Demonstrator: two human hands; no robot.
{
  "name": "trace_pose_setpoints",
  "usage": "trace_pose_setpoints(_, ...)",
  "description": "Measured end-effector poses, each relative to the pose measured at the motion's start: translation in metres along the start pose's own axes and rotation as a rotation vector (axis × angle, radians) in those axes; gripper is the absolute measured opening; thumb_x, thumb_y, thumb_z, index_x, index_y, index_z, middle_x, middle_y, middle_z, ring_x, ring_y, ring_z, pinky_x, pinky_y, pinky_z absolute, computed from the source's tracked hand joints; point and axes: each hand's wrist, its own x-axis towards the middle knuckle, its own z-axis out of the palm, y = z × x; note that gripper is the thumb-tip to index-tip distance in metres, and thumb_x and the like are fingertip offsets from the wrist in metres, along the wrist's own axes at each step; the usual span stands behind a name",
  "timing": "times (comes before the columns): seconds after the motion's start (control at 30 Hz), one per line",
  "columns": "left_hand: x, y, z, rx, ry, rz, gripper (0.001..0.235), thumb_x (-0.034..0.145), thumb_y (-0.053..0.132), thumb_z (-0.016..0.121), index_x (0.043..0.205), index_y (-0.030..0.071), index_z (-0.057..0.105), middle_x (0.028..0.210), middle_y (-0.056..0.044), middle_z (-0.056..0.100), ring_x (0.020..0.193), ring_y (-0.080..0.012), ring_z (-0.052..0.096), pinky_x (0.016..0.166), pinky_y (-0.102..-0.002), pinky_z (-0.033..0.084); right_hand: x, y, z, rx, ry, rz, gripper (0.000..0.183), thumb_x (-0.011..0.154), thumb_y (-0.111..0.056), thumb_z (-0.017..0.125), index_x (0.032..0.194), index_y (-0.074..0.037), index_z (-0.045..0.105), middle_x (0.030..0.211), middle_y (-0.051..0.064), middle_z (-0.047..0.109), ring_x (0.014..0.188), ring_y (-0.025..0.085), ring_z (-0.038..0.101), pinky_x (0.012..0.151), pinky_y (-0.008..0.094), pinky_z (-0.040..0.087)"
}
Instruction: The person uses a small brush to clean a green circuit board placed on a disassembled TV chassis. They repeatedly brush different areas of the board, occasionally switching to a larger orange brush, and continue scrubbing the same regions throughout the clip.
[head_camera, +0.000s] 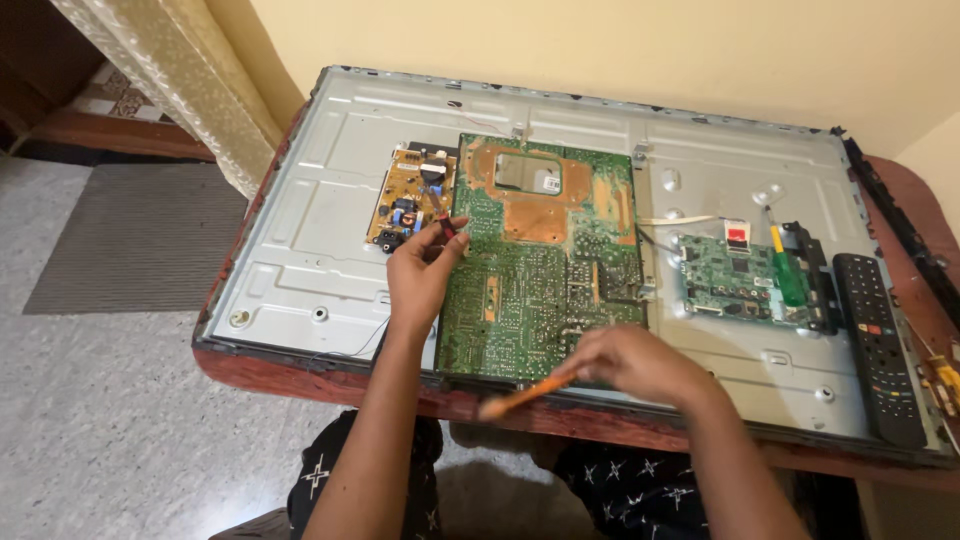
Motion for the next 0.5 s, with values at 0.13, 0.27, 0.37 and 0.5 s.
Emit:
trace_pose_setpoints(0.13, -0.001, -0.003, 0.003, -0.043, -0.016, 0.028, 0.029, 0.091, 0.019, 0.075, 0.119, 0.011, 0.078, 0.088, 0.003, 0.073, 0.079, -0.0056, 0.065, 0.074, -0.023, 0.052, -0.011, 0.024, -0.013, 0.129, 0.227, -0.001, 0.031, 0.088, -0.012, 0.062, 0.111, -0.023, 0.078, 0.116, 0.003, 0.079, 0.106, 0.015, 0.073, 0.094, 0.033, 0.053)
trace_pose_setpoints(0.27, 0.000, -0.004, 0.003, -0.018, -0.022, 0.049, 0.029, 0.091, 0.018, 0.076, 0.118, 0.011, 0.078, 0.091, 0.004, 0.073, 0.078, -0.0057, 0.064, 0.072, -0.023, 0.052, -0.022, 0.071, -0.045, 0.132, 0.814, 0.380, 0.028, 0.101, -0.016, 0.059, 0.123, -0.026, 0.074, 0.121, 0.003, 0.075, 0.099, 0.021, 0.071, 0.083, 0.040, 0.060)
trace_pose_setpoints(0.37, 0.002, -0.007, 0.004, -0.059, -0.041, 0.049, 0.028, 0.090, 0.017, 0.076, 0.118, 0.011, 0.077, 0.090, 0.003, 0.074, 0.077, -0.0055, 0.064, 0.071, -0.023, 0.051, -0.028, 0.113, -0.045, -0.006, 0.984, 0.406, 0.032, 0.100, -0.015, 0.067, 0.129, -0.025, 0.074, 0.113, 0.008, 0.077, 0.094, 0.021, 0.073, 0.082, 0.039, 0.058)
trace_pose_setpoints(0.5, 0.001, -0.010, 0.005, -0.068, -0.073, 0.068, 0.028, 0.091, 0.017, 0.077, 0.118, 0.010, 0.078, 0.090, 0.002, 0.073, 0.076, -0.0050, 0.061, 0.071, -0.023, 0.050, -0.020, 0.146, -0.037, -0.110, 0.914, 0.461, 0.049, 0.089, -0.010, 0.073, 0.136, -0.023, 0.069, 0.103, 0.008, 0.082, 0.092, 0.021, 0.074, 0.086, 0.037, 0.055)
